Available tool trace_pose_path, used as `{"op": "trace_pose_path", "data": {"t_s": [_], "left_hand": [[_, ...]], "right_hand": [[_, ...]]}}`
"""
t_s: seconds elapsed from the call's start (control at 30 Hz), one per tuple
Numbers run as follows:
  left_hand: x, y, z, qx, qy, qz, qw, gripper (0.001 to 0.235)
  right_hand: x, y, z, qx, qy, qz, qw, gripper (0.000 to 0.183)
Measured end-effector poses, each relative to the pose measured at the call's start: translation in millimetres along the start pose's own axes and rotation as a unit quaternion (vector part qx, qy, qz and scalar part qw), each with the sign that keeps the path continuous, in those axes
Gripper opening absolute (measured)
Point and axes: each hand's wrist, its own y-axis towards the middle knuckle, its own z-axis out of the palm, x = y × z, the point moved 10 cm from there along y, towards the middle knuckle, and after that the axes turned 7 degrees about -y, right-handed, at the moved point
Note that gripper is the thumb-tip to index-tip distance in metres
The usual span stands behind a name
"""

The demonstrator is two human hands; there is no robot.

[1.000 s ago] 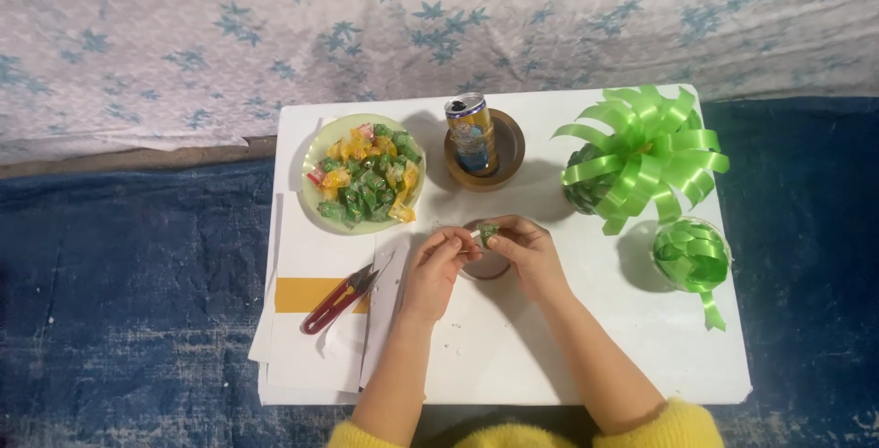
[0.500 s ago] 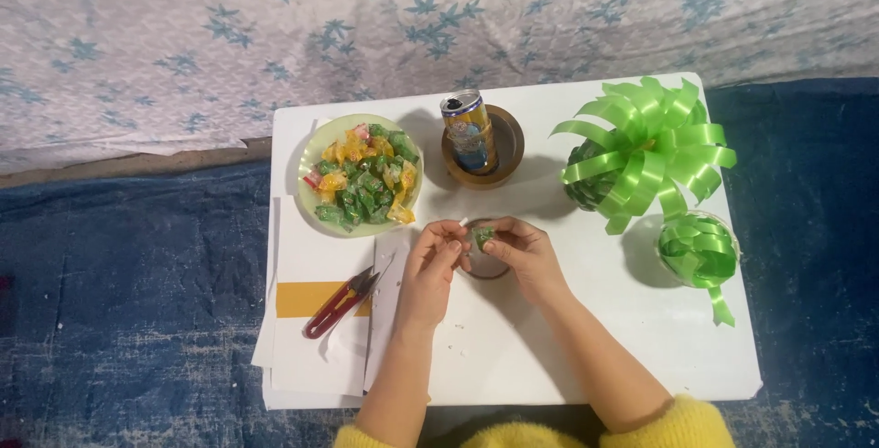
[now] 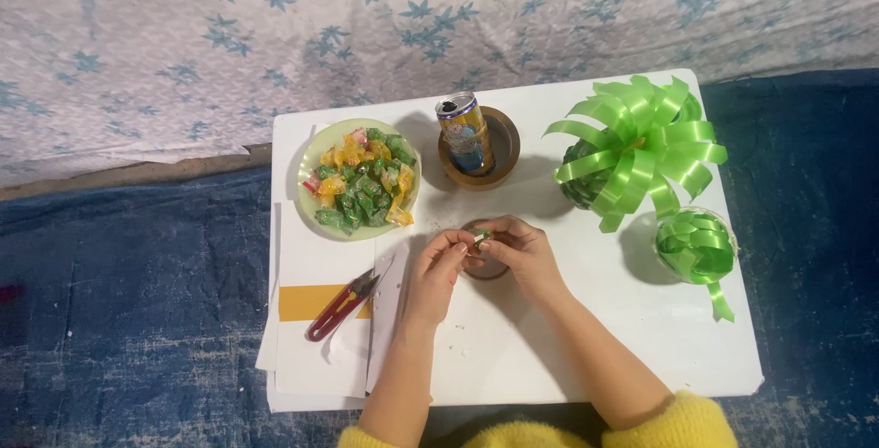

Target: Assembling a decorative candy pineapple by attaching individual wrapped candies to a glass bottle using tape and adding a ribbon topper.

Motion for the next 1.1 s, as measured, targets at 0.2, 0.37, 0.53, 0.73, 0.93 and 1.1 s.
{"op": "trace_pose_path", "data": {"t_s": [0.2, 0.37, 0.53, 0.73, 0.93, 1.1], "left_hand": [[1.0, 1.2, 0.2, -0.004, 0.0, 0.009, 1.0, 0.021], [-2.5, 0.2, 2.2, -0.011, 0.009, 0.014, 1.0, 0.022], [-7.3, -3.0, 1.9, -0.019, 0.048, 0.018, 0.999, 0.023], [-18.2, -6.0, 10.7, -0.014, 0.09, 0.03, 0.995, 0.027], [-20.7, -6.1, 13.0, -0.004, 0.153, 0.054, 0.987, 0.025], [-27.5, -8.6, 16.5, -0.003, 0.184, 0.091, 0.979, 0.027]], "right_hand": [[14.0, -0.2, 5.3, 0.011, -0.013, -0.018, 1.0, 0.021], [19.8, -6.1, 8.9, 0.005, -0.021, -0.026, 0.999, 0.022], [20.5, -7.1, 10.5, 0.002, -0.025, -0.037, 0.999, 0.022], [19.1, -6.1, 3.8, -0.007, 0.001, -0.029, 1.0, 0.021], [21.8, -6.8, 0.6, -0.044, -0.053, -0.034, 0.997, 0.01], [30.1, -10.9, -2.6, -0.088, -0.092, -0.036, 0.991, 0.007]]}}
